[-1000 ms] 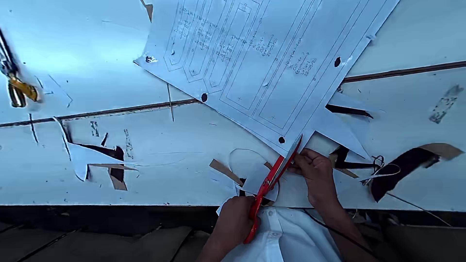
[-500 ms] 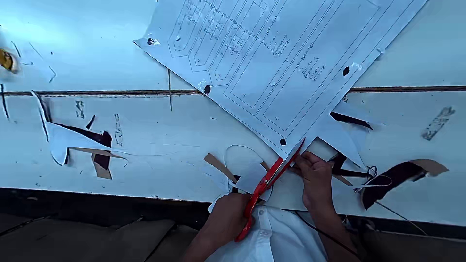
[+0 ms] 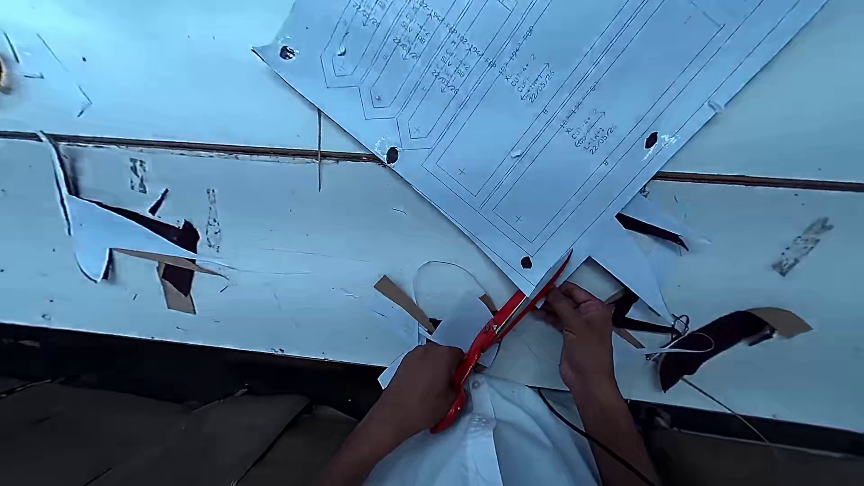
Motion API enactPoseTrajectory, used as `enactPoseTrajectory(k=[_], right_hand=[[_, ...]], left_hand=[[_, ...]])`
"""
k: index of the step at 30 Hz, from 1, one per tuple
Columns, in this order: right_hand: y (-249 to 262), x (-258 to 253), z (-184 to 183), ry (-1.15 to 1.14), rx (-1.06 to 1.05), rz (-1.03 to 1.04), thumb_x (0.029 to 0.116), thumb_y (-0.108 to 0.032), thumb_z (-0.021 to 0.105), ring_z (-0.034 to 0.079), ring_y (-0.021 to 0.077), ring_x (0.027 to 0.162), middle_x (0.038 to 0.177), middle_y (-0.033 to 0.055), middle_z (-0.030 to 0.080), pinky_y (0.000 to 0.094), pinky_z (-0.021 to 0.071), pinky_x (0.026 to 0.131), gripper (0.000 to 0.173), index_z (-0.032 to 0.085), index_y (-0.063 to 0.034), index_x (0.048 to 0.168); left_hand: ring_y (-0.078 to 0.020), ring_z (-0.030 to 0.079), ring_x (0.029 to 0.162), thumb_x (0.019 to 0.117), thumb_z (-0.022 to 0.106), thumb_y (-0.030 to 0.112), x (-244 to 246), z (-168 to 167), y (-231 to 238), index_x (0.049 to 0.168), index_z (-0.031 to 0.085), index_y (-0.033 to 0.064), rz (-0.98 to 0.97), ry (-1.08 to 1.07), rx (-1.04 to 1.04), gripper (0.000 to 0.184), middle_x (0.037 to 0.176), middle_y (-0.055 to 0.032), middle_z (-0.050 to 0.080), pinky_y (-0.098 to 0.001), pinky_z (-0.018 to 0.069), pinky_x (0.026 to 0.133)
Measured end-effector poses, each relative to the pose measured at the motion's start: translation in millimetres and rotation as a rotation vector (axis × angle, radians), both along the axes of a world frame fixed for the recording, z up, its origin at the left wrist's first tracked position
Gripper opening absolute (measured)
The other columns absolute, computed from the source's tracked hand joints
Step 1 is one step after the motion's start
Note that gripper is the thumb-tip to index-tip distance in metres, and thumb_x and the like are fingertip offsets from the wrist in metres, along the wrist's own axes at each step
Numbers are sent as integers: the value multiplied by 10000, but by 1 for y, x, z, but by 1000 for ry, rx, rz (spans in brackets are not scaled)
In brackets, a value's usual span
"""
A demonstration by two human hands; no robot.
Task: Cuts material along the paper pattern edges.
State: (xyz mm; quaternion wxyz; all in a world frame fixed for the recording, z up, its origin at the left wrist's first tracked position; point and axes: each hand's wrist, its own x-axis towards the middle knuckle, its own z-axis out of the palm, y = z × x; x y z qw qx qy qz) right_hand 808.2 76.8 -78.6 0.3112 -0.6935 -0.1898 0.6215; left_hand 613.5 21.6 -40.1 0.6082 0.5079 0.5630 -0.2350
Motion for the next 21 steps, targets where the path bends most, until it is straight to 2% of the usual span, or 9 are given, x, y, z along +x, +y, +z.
enactPoseTrajectory(k=[3,7,12,16,21], right_hand=[[0,0,0,-18,20,16,997,-19,616,666,68,654,760,4,690,226,589,650,115,665,-55,899],[6,-2,0,-84,59,28,1028,-79,595,649,52,614,736,-15,679,213,573,603,123,655,-71,921],[6,0,-2,-95,65,45,1024,-76,602,650,53,647,763,-9,684,220,571,633,128,662,-58,913],[5,2,-3,-51,70,24,1018,-52,601,666,50,665,778,-10,695,209,582,647,108,676,-58,940],[6,3,-5,-34,68,18,1018,-50,602,663,61,653,760,-3,689,217,583,642,132,675,-55,909]], left_hand=[[-374,683,959,932,655,105,0,-2,-3,1036,705,-13,2,-11,12,165,952,-195,705,-549,518,866],[-381,684,979,943,670,142,-1,-2,-1,1072,708,0,6,5,-2,196,975,-193,710,-563,519,863],[-384,676,959,936,685,153,2,5,7,1040,687,0,3,9,8,185,960,-191,695,-577,515,825],[-373,678,967,941,671,145,8,6,12,1039,685,8,4,8,32,170,960,-180,696,-564,519,824],[-355,678,954,929,696,140,8,0,11,1009,699,9,20,6,40,154,942,-170,700,-543,520,843]])
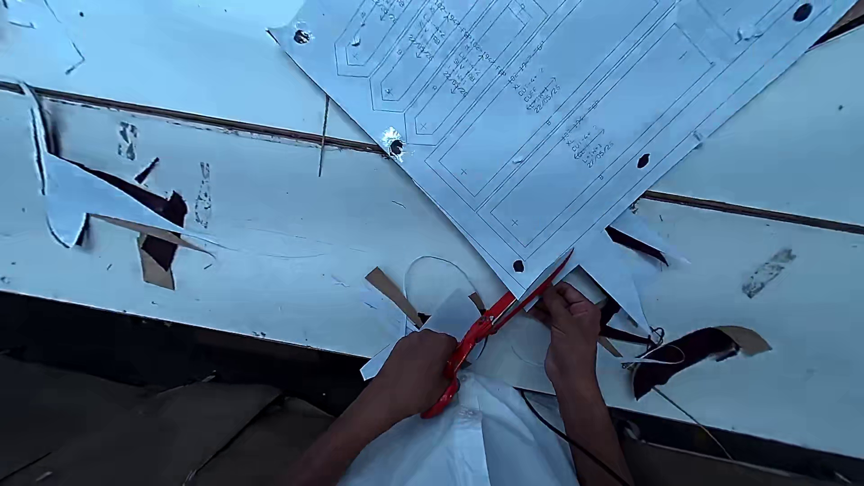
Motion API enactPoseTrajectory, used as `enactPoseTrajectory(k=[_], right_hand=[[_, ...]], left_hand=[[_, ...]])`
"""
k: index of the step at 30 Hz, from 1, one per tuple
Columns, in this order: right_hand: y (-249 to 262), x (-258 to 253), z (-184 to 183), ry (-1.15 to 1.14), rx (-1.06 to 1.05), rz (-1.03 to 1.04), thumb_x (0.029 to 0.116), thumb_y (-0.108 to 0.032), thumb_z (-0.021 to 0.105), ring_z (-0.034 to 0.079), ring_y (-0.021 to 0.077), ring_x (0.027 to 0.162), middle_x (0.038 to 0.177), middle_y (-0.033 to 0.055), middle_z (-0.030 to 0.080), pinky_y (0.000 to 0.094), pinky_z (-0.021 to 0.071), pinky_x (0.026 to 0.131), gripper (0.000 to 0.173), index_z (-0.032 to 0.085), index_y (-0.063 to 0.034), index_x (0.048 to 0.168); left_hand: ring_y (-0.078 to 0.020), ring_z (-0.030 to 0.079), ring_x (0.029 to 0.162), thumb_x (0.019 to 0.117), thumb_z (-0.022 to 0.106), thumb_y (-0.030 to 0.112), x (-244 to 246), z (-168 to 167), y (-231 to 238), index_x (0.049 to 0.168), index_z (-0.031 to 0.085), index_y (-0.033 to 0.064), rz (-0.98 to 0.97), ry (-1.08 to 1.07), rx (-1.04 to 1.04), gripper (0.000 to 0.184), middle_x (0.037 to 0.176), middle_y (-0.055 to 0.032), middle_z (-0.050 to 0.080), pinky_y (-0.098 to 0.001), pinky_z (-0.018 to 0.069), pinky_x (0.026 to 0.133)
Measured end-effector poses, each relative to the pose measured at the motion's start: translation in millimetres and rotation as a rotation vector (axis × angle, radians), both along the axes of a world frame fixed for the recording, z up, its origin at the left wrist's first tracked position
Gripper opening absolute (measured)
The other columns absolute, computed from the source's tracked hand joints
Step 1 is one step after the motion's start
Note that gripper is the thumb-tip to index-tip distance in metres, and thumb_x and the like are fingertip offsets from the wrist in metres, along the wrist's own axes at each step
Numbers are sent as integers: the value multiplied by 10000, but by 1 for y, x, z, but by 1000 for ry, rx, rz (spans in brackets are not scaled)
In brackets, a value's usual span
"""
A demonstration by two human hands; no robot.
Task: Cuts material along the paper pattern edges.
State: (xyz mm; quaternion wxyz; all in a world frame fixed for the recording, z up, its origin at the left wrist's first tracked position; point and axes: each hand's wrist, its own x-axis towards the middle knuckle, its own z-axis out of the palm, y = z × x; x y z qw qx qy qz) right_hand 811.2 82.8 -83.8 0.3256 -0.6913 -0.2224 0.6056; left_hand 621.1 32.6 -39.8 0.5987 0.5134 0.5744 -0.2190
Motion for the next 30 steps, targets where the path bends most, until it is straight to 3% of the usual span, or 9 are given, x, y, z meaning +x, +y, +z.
enactPoseTrajectory(k=[14,25,30], right_hand=[[1,3,0,31,-6,-3,1005,-38,619,670,49,648,762,0,703,199,581,627,105,691,-44,928],[1,3,1,36,0,21,1022,-62,600,659,59,634,758,5,691,216,580,626,116,670,-46,932],[16,-2,5,-29,15,-103,1042,-151,597,675,40,721,845,-21,694,224,584,689,123,662,-52,1079]], left_hand=[[-337,676,918,915,727,167,8,0,11,1000,693,17,10,-21,18,176,905,-152,690,-537,521,803],[-340,680,916,903,742,141,5,-5,11,970,712,11,43,-26,19,149,905,-156,705,-545,521,832],[-361,680,949,926,702,154,4,-2,12,998,712,5,22,-12,18,166,937,-173,708,-565,515,846]])
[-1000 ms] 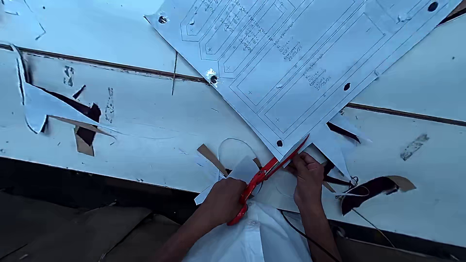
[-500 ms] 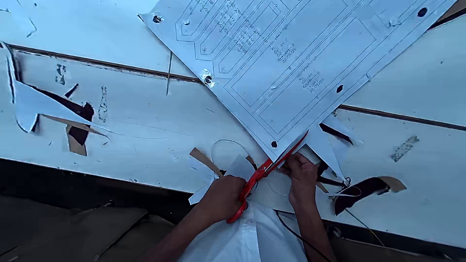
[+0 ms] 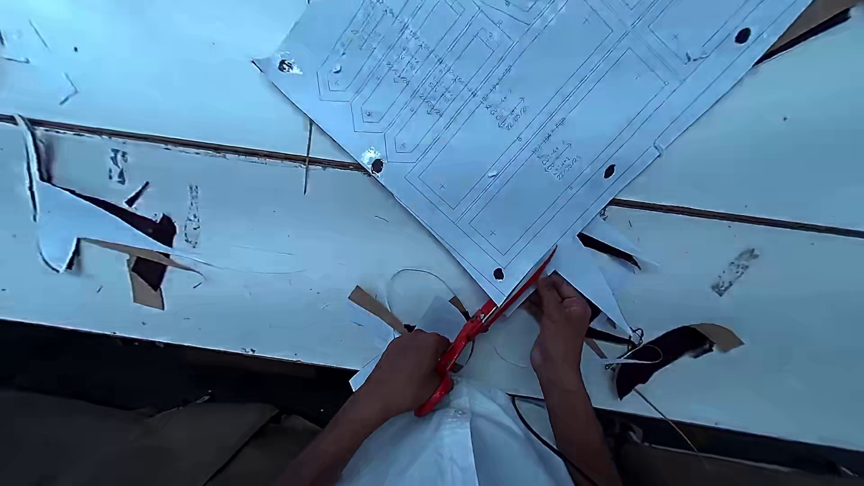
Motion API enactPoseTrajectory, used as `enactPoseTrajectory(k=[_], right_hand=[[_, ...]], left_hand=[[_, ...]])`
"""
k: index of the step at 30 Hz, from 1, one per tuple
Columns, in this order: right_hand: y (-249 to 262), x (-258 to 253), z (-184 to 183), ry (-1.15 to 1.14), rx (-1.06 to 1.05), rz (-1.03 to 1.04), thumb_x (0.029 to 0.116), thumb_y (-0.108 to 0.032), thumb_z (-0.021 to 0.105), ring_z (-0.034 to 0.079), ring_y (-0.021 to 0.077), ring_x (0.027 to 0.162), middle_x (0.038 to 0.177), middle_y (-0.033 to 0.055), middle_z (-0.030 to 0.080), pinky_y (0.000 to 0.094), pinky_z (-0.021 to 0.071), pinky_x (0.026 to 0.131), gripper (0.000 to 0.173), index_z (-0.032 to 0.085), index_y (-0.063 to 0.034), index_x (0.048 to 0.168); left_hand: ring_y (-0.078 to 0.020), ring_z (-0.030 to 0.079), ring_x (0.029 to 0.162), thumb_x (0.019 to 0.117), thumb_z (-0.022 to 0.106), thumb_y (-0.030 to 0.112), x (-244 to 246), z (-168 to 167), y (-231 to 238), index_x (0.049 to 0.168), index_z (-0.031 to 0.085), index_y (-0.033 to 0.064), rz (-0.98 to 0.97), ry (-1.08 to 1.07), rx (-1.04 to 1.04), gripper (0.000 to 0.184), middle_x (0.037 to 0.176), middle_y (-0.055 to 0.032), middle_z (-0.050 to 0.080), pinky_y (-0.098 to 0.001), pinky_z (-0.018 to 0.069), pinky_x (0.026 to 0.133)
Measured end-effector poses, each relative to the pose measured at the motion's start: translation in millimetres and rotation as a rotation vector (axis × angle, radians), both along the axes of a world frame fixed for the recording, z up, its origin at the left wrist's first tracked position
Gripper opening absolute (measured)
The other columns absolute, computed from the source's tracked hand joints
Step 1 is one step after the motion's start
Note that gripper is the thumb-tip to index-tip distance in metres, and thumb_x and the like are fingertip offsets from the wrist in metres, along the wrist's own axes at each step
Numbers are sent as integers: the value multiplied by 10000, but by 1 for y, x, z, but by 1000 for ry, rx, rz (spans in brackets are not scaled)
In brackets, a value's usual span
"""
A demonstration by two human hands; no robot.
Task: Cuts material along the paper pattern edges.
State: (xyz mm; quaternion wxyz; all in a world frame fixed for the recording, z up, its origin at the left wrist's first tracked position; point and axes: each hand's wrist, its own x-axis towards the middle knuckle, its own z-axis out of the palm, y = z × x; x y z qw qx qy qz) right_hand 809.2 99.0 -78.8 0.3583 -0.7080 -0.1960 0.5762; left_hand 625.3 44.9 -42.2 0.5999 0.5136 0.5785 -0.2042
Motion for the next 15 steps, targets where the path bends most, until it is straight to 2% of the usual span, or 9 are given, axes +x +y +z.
enactPoseTrajectory(k=[4,10,15], right_hand=[[7,-2,-8,13,-5,-118,1008,-63,627,668,59,670,794,-6,698,237,587,657,66,682,-27,1005],[6,-1,-8,57,29,-110,1005,-30,615,673,53,649,766,-11,704,228,593,631,89,690,-37,957],[5,2,-11,71,31,-110,997,-15,621,675,57,653,764,-9,710,233,593,635,95,700,-32,947]], left_hand=[[-368,679,963,932,692,149,1,3,3,1024,717,5,-18,12,-20,173,958,-178,709,-570,516,857],[-341,683,978,935,701,184,10,6,15,1050,700,27,-22,19,-23,195,978,-151,712,-560,523,847],[-334,684,967,918,710,155,11,4,17,1027,711,26,-27,36,-19,169,964,-147,715,-545,522,853]])
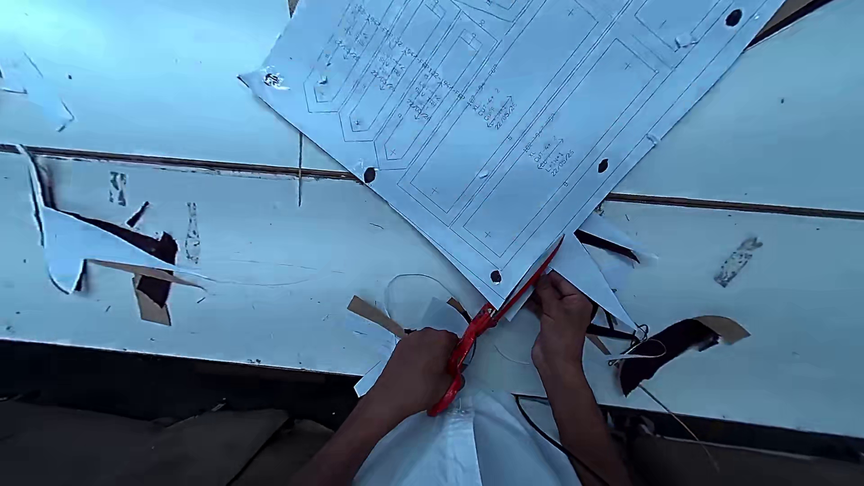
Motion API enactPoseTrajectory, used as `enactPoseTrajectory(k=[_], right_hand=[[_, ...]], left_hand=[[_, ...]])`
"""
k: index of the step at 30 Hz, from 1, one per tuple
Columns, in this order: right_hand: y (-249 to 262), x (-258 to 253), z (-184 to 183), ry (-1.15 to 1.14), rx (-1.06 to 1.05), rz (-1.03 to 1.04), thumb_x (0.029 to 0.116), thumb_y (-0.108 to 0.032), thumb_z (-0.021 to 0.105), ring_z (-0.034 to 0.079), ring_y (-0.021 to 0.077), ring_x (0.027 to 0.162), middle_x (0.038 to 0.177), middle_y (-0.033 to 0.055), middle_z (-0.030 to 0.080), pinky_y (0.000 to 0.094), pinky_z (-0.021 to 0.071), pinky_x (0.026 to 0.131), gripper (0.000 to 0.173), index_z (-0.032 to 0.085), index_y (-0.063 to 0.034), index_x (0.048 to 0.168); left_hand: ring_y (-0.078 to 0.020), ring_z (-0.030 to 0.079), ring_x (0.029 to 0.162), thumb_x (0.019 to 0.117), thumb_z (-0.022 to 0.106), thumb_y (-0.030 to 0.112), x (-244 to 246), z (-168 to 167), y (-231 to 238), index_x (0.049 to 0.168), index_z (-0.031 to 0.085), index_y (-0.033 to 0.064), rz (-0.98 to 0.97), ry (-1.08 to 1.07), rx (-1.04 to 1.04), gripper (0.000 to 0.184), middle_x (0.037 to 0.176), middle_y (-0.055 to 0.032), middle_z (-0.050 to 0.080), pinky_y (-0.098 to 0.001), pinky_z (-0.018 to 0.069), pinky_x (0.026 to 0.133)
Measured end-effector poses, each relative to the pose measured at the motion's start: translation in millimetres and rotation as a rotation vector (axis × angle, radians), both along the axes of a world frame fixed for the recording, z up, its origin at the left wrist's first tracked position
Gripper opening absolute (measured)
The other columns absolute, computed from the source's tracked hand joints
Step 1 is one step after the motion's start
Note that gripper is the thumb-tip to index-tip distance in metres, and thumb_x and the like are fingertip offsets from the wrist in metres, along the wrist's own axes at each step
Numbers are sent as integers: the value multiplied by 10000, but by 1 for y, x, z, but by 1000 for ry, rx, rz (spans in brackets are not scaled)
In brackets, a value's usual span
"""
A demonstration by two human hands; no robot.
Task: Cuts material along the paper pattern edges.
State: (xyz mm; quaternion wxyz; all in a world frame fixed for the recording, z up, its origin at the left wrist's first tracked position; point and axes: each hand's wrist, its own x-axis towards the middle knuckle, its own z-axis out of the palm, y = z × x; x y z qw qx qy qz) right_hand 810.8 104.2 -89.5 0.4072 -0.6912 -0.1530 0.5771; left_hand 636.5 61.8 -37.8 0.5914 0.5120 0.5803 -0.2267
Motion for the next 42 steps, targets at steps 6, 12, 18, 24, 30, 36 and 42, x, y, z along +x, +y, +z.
enactPoseTrajectory(k=[6,12,18,24,30,36,42], right_hand=[[2,-1,2,-42,-21,27,1006,-43,623,677,53,666,796,-13,711,234,595,640,74,694,-27,991],[2,-1,3,-44,-36,26,1007,-42,623,676,53,677,814,-2,713,235,592,641,71,688,-16,1014],[2,1,2,-21,-37,23,1001,-33,628,683,52,696,823,-2,722,233,595,661,73,699,-18,1010],[1,2,0,-27,-20,30,998,-37,636,681,47,682,814,-4,726,226,594,650,70,704,-20,998],[2,1,-1,-31,-15,32,995,-38,640,684,53,664,808,2,732,229,598,640,78,712,-11,1006],[-5,3,6,-93,-2,134,1022,-171,643,677,41,728,893,-4,727,228,582,672,144,709,-54,1074],[-4,2,6,-90,-7,116,1012,-150,654,668,26,708,859,-20,723,210,574,658,111,714,-65,1049]], left_hand=[[-339,688,910,907,725,128,-2,-7,-1,964,713,11,33,-20,24,131,904,-159,710,-553,529,818],[-328,686,920,918,723,178,-1,-5,2,995,711,26,18,-17,28,171,917,-145,708,-541,530,819],[-317,683,897,908,751,188,2,-3,13,983,708,38,-7,1,33,173,895,-133,702,-535,531,793],[-310,683,876,900,746,159,4,-7,10,952,706,26,3,-16,54,148,873,-136,696,-521,534,788],[-303,678,873,900,744,150,6,-8,13,946,714,35,14,-1,22,127,877,-129,697,-511,530,785],[-308,681,853,906,761,188,9,-5,23,937,713,35,38,-27,51,163,854,-125,696,-543,537,767],[-289,690,859,902,755,145,11,-6,27,929,716,37,24,-26,66,117,871,-121,711,-513,541,778]])
